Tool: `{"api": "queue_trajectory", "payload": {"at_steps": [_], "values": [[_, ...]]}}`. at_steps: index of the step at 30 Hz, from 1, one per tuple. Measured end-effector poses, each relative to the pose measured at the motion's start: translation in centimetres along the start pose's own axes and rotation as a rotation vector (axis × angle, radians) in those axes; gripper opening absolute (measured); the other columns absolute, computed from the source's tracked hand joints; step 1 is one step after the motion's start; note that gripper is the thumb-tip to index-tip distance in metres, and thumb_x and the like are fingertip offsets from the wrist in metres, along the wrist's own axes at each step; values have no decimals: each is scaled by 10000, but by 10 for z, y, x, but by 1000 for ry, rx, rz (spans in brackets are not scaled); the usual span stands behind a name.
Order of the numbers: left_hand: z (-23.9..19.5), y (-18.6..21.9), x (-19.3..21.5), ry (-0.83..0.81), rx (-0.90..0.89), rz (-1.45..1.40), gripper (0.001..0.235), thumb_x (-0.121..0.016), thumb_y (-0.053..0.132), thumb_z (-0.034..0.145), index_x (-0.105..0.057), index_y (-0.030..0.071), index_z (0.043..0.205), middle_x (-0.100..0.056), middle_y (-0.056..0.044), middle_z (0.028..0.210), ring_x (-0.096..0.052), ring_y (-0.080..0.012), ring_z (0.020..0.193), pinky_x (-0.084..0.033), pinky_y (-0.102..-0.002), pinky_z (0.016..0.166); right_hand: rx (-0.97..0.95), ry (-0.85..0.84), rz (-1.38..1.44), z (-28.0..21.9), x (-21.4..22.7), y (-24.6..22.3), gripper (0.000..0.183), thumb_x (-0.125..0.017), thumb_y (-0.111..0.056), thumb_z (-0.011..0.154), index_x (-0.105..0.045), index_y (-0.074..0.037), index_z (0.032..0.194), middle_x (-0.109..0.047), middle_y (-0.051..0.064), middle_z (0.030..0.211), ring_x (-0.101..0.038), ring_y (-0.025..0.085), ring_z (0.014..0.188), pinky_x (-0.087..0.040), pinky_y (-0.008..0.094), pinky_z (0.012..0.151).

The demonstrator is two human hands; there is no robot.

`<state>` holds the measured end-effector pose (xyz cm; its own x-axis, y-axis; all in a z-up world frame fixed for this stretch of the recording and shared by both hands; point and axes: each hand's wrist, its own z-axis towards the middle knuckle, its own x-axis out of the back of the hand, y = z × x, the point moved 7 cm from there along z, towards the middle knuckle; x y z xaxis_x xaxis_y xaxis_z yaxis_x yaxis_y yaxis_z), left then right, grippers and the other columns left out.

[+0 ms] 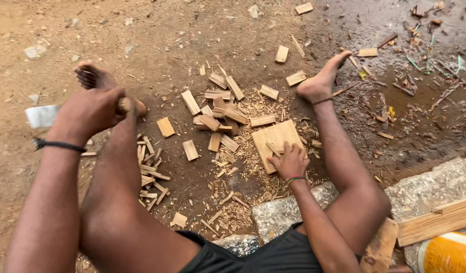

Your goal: The person sits on the ground and uses a chisel and wooden mallet to carve small wooden pieces. They repeatedly strike the chisel to shape the wood, creating wood shavings and small blocks.

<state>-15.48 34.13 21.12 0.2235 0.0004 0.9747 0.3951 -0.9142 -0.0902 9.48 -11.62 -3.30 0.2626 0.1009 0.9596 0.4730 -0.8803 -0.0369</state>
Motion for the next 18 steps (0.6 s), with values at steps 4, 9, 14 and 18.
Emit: {"api": "queue_trajectory", "payload": {"at_steps": [4, 9, 14, 18], "values": [[16, -6, -23, -68, 27, -73, 355, -784, 306, 885, -649, 98, 1139, -774, -139, 904, -754, -341, 814, -618, -472, 699, 122, 18, 19, 8, -34, -10, 627, -734, -536, 895, -577, -182, 1388, -576, 112, 1248, -608, 281, 1108, -493, 498, 906], [26, 5, -55, -50, -48, -242, 411, -789, 265, 854, -664, 119, 1217, -768, -163, 916, -750, -346, 831, -623, -461, 730, 234, 104, 106, 17, -43, -17, 455, -763, -401, 886, -618, -134, 1224, -566, 114, 1153, -654, 293, 991, -556, 453, 807], [23, 18, -56, 42, -144, -414, 409, -787, 234, 827, -686, 118, 1206, -754, -195, 904, -734, -384, 822, -594, -488, 728, 194, 102, 170, 14, -15, -7, 509, -799, -375, 822, -627, -153, 1247, -577, 117, 1176, -671, 324, 1005, -569, 471, 774], [15, 2, -79, -94, -41, -311, 430, -788, 287, 859, -682, 98, 1230, -762, -199, 881, -743, -387, 798, -603, -491, 737, -13, 114, 518, 0, -2, 59, 623, -802, -381, 770, -627, -104, 1299, -671, 141, 1167, -724, 340, 813, -583, 451, 692]]}}
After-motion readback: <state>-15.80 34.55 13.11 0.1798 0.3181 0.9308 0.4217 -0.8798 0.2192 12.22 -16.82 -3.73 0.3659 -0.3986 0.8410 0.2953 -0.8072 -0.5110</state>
